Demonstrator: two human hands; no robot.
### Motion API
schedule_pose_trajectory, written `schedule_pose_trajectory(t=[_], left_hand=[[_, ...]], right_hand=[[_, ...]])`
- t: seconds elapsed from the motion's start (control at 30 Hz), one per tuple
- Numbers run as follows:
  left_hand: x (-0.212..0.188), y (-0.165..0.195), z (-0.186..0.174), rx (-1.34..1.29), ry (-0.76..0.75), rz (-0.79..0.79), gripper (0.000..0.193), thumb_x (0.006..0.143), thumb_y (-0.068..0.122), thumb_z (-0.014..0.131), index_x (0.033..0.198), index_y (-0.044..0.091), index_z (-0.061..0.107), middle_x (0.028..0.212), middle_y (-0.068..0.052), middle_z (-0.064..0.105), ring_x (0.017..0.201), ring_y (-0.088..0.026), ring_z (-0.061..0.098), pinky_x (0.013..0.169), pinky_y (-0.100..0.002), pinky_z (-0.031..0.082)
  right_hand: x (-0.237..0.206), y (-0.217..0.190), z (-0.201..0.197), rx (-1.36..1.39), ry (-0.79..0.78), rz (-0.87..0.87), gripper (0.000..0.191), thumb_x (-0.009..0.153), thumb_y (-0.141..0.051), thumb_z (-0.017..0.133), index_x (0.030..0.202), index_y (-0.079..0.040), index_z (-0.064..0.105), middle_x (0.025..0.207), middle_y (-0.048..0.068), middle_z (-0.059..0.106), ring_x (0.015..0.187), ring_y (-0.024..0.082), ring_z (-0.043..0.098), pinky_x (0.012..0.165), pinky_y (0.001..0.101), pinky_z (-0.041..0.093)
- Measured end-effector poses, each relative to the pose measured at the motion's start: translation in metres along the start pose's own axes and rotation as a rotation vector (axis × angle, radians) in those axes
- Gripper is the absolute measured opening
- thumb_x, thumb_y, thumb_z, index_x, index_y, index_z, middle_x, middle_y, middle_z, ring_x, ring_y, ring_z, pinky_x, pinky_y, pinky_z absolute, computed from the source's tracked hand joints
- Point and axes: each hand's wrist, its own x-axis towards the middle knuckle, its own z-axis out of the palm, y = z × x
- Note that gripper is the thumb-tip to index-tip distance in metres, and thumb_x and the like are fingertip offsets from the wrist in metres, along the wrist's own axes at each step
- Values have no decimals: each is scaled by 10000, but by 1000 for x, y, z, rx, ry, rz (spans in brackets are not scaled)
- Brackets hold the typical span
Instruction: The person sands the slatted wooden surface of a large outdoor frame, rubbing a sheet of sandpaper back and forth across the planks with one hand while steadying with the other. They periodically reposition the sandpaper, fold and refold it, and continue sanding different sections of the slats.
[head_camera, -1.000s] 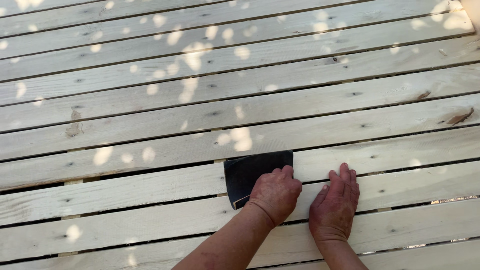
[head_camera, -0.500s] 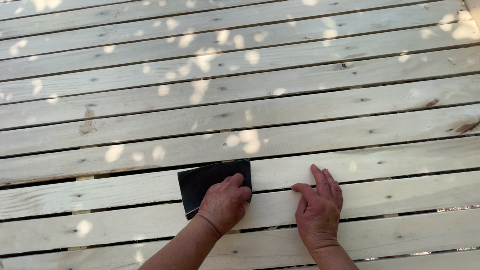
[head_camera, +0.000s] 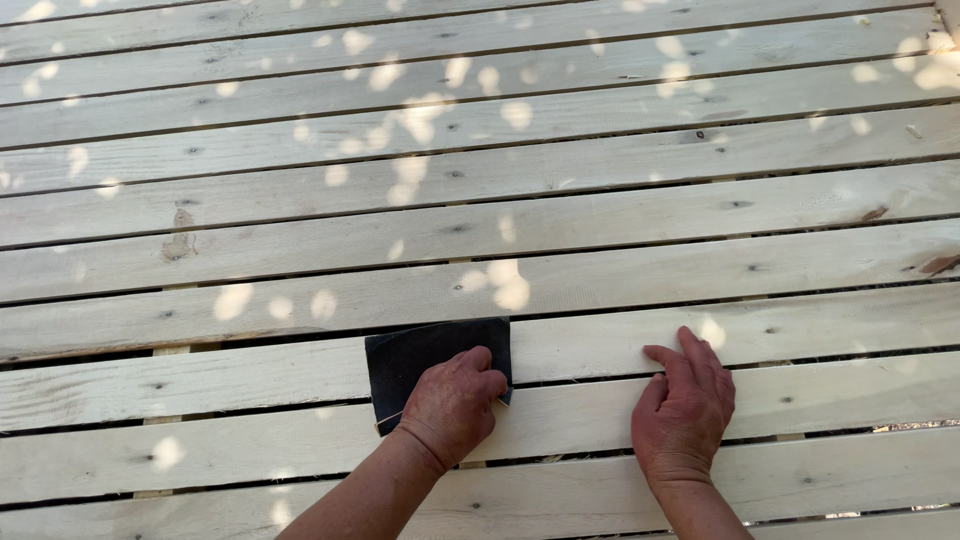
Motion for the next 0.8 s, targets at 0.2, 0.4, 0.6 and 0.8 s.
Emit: schedule_pose_trajectory(t=[0.2, 0.4, 0.6, 0.8], left_hand=[[14, 29, -2, -10, -82, -58, 145, 821, 26, 666, 886, 119, 755, 997, -41, 614, 1008, -243, 643, 866, -403, 547], [71, 108, 29, -36, -42, 142, 120, 851, 94, 658, 895, 116, 767, 1066, -100, 642, 1050, -294, 650, 894, -433, 550], [19, 29, 17, 31, -42, 76, 118, 759, 56, 685, 841, 118, 742, 1011, -64, 607, 1016, -272, 615, 842, -429, 548], [33, 51, 2, 84, -213, 44, 156, 817, 28, 666, 894, 124, 760, 1023, -40, 610, 1021, -233, 625, 885, -402, 551]], right_hand=[[-7, 11, 12, -169, 60, 85, 357, 947, -68, 524, 1294, -114, 594, 1592, 141, 466, 1525, 334, 354, 1258, 480, 244], [-1, 9, 9, -186, 66, 87, 377, 923, -67, 519, 1290, -120, 589, 1594, 130, 453, 1524, 330, 347, 1251, 477, 245], [-5, 4, 6, -183, 38, 103, 354, 934, -84, 522, 1280, -122, 586, 1594, 119, 439, 1518, 317, 338, 1246, 480, 242], [-6, 2, 10, -201, 29, 109, 363, 935, -99, 527, 1294, -107, 582, 1593, 134, 425, 1517, 320, 331, 1243, 489, 232]])
